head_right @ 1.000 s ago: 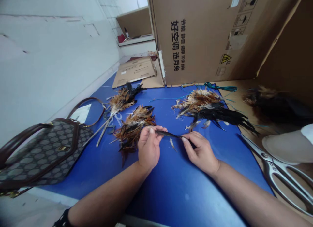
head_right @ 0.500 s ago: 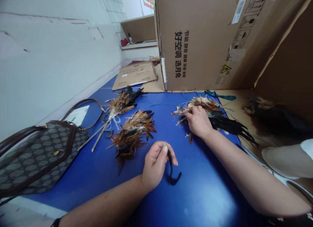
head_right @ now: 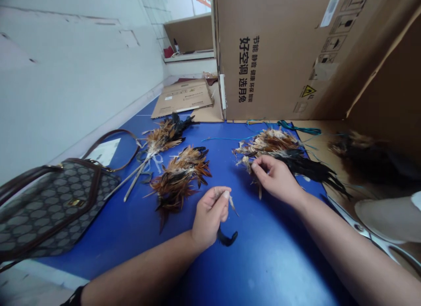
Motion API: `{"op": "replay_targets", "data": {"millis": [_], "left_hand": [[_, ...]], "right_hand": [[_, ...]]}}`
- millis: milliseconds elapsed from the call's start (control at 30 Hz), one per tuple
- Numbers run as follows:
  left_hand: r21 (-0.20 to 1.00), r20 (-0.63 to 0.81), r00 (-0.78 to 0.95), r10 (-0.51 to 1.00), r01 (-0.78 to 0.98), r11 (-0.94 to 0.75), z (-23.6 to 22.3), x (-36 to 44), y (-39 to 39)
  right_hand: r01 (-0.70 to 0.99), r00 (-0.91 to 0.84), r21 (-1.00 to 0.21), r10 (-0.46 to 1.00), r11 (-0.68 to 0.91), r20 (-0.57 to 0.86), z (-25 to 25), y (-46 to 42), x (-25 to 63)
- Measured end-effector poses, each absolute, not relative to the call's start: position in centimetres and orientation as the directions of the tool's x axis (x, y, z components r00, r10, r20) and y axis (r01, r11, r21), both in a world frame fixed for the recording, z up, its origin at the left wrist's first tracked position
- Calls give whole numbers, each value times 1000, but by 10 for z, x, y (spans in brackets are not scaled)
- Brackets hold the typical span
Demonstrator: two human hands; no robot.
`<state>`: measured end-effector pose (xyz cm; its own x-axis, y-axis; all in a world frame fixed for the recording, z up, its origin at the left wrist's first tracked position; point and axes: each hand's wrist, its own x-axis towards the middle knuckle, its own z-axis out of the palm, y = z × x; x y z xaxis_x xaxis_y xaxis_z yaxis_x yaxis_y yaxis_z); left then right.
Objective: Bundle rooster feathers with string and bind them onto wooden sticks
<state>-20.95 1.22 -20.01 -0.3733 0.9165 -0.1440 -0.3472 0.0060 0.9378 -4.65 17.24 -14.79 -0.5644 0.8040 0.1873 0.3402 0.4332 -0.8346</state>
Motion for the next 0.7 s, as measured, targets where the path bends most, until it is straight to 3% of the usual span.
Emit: {"op": "replay_targets", "data": {"millis": [67,133,233,433,533,633,700], "left_hand": [[925,-167,-353,921,-379,22,-202,-209,13],[917,-166,-310,936,-397,31,-203,-209,13],[925,-151,-284,947,-378,34,-201,-209,12],[902,-192,-405,894,-431,-1,-193,-210,15],[869,-202,-448,871,-492,-52,-190,-211,17],[887,-160,-458,875,-456,-76,-190,-209,16],[912,-119,-436,892,-404,-75,-191,-207,14]], "right_hand": [[254,-640,-925,766,282,57,-145,151,-46],[232,-697,-945,717,229,2,-144,132,-48],[240,-742,-940,671,242,-16,-144,113,-52],[318,-719,-885,695,340,8,-148,125,-30],[485,-632,-720,768,497,104,-149,145,-4],[681,-499,-408,793,608,349,-146,152,11],[648,-501,-366,736,667,455,-143,145,8]]}}
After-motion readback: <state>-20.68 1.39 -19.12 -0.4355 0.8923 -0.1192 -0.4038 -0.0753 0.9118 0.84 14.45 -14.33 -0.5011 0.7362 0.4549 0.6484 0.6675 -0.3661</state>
